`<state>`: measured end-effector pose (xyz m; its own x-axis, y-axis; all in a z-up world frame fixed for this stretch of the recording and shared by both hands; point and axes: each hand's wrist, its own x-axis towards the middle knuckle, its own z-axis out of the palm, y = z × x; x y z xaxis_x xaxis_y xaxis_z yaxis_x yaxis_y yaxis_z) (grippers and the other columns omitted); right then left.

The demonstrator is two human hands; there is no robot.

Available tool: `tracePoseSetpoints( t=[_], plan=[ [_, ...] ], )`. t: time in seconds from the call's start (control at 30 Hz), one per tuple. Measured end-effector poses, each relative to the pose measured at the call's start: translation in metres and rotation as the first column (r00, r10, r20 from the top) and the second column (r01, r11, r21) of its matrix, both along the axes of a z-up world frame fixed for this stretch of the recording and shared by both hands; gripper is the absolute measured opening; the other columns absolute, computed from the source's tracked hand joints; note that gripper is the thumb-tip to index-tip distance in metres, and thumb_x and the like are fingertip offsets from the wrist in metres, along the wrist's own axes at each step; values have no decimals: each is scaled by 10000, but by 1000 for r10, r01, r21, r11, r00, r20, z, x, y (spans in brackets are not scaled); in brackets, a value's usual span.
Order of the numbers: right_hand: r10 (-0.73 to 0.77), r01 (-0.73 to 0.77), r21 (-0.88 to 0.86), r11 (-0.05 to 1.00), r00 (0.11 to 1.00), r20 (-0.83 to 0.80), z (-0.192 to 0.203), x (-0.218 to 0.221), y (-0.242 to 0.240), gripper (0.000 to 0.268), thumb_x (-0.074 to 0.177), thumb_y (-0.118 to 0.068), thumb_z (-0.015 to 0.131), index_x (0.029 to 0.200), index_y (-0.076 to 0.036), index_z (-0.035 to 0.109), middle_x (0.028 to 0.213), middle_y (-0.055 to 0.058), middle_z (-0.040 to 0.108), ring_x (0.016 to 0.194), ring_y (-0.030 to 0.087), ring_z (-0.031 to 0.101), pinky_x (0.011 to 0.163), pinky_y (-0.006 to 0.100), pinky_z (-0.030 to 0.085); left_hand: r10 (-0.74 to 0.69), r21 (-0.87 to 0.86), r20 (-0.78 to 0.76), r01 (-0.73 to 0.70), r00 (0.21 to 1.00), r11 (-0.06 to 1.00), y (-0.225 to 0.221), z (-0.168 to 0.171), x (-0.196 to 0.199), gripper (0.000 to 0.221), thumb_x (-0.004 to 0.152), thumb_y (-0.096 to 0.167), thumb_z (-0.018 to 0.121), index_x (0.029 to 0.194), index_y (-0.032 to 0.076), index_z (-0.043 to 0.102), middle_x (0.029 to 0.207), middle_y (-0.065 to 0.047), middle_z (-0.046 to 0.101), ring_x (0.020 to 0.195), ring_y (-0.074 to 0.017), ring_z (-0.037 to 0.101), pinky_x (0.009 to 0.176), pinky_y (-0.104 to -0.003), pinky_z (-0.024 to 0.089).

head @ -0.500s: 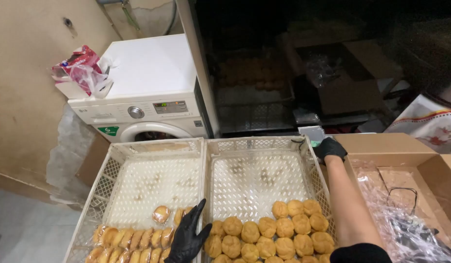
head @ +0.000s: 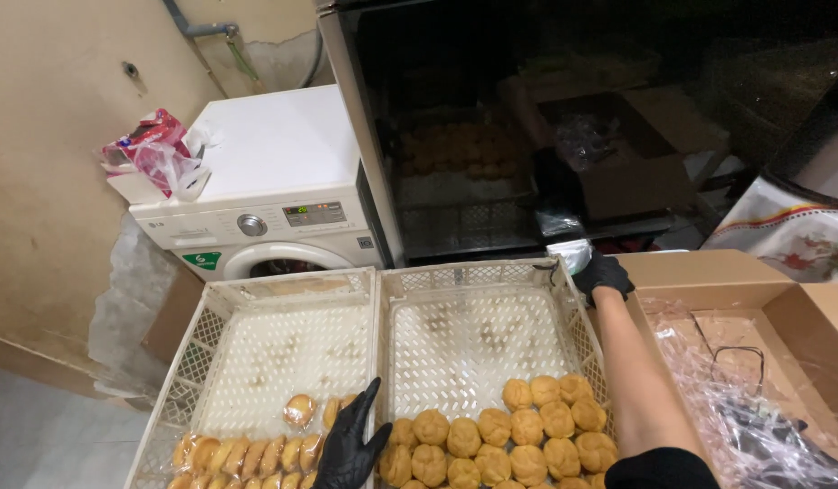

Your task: The person is individually bagging small pastries from a plastic tray and placing the bagged items into a cardboard box.

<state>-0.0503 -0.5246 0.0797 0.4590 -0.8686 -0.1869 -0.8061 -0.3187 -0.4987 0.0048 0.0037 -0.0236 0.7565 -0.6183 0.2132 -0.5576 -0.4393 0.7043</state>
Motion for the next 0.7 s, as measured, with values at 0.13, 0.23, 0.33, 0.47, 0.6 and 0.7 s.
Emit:
tracePoseSetpoints(
  t=[0.13, 0.23, 0.33, 0.47, 0.6, 0.7],
  plan=[
    [-11, 11, 9, 1000, 1000, -5, 11, -3, 10, 597, 891, -526, 586, 1461, -362, 520, 1415, 154, 613, 1301, 493, 559, 1005, 759, 371, -1, 63, -58, 5, 998, 998, 2, -1, 3, 748, 904, 378, 712, 1575, 298, 392, 1538, -64, 559, 1407, -252, 520, 1176, -375, 374],
    [-28, 28, 23, 999, 999, -15, 5, -7, 7, 590, 890, -524, 588, 1454, -362, 528, 1421, 146, 612, 1304, 491, 556, 1007, 769, 362, -19, 52, 26, 17, 999, 998, 0, 3, 1, 755, 898, 350, 715, 1575, 257, 397, 1497, -87, 596, 1370, -271, 549, 1162, -375, 387],
    [-16, 90, -195, 977, 936, 351, 1, -25, 16, 377, 827, -289, 683, 1192, -210, 733, 1111, 191, 737, 1003, 521, 668, 790, 585, 516, -31, 47, -12, 31, 999, 998, -1, 15, -1, 743, 901, 346, 708, 1573, 266, 402, 1501, -128, 580, 1386, -294, 535, 1171, -391, 388],
    [-39, -135, 178, 975, 684, 729, 49, -88, 106, 529, 773, -165, 818, 1279, -109, 673, 1187, 65, 737, 1020, 181, 665, 870, 344, 544, -7, -4, 279, 9, 960, 1000, -1, 35, -9, 720, 932, 391, 699, 1559, 158, 432, 1462, -194, 584, 1339, -333, 565, 1115, -418, 439],
    [-108, -282, 363, 888, 641, 760, 68, -151, 203, 515, 739, -37, 837, 1212, -95, 643, 1131, 27, 708, 999, 135, 621, 887, 289, 532, 117, -228, 460, -11, 880, 974, -29, 99, -39, 514, 965, 222, 709, 1435, 67, 567, 1340, -173, 635, 1226, -335, 595, 1063, -414, 494],
    [-103, -288, 392, 874, 678, 728, 61, -168, 251, 951, 625, 2, 932, 1480, -41, 517, 1350, 178, 664, 1232, 229, 592, 1116, 433, 467, -149, -385, -195, 64, 969, 921, -63, 100, -62, 608, 923, 236, 753, 1479, 91, 556, 1344, -210, 641, 1257, -381, 628, 1022, -472, 542]
  ],
)
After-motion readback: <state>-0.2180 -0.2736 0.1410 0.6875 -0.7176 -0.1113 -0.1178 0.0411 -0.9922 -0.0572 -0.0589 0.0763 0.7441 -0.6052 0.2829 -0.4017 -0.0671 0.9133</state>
